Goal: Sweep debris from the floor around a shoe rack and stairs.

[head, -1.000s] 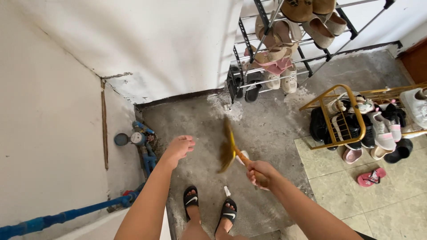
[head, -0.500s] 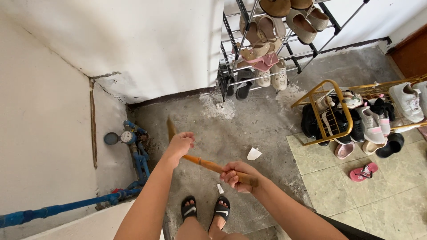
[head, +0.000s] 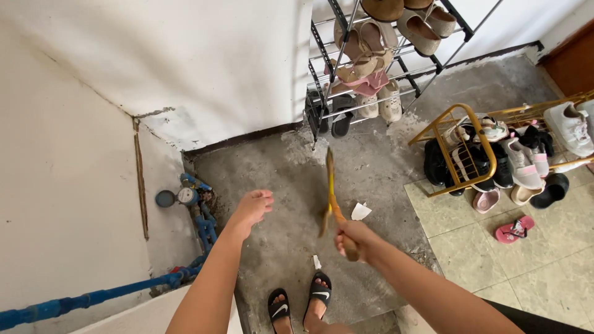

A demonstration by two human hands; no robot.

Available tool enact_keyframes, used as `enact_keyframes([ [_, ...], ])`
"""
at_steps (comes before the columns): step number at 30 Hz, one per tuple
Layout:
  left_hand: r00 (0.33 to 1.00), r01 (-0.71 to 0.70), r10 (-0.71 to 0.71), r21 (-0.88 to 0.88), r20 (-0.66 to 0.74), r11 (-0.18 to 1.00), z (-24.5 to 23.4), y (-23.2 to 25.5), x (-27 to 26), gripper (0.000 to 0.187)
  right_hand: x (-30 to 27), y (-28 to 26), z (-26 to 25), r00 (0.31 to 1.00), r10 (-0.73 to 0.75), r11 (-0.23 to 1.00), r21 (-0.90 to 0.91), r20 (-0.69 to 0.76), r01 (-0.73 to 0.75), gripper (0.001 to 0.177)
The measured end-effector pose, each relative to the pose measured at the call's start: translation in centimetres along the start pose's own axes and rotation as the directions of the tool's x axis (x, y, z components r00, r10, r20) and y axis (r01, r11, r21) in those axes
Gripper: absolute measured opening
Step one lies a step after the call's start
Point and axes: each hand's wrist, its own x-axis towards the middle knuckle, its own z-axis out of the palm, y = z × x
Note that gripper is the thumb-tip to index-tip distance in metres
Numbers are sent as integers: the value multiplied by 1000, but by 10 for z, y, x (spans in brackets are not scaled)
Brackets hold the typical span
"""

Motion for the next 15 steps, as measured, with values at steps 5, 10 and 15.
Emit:
enact_keyframes([
  [5, 1000, -11, 10, -41, -9, 999, -3, 6, -10, 41, -71, -12, 72, 994, 13, 989, 147, 107, -28, 7],
  [10, 999, -51, 51, -110, -3, 993, -9, -8, -3, 39, -57, -13, 74, 903, 146, 908, 307, 403, -284, 17],
  [15, 998, -58, 58, 46, -2, 997, -16, 11, -33, 41, -62, 10, 81, 892, 172, 862, 374, 419, -342, 27],
])
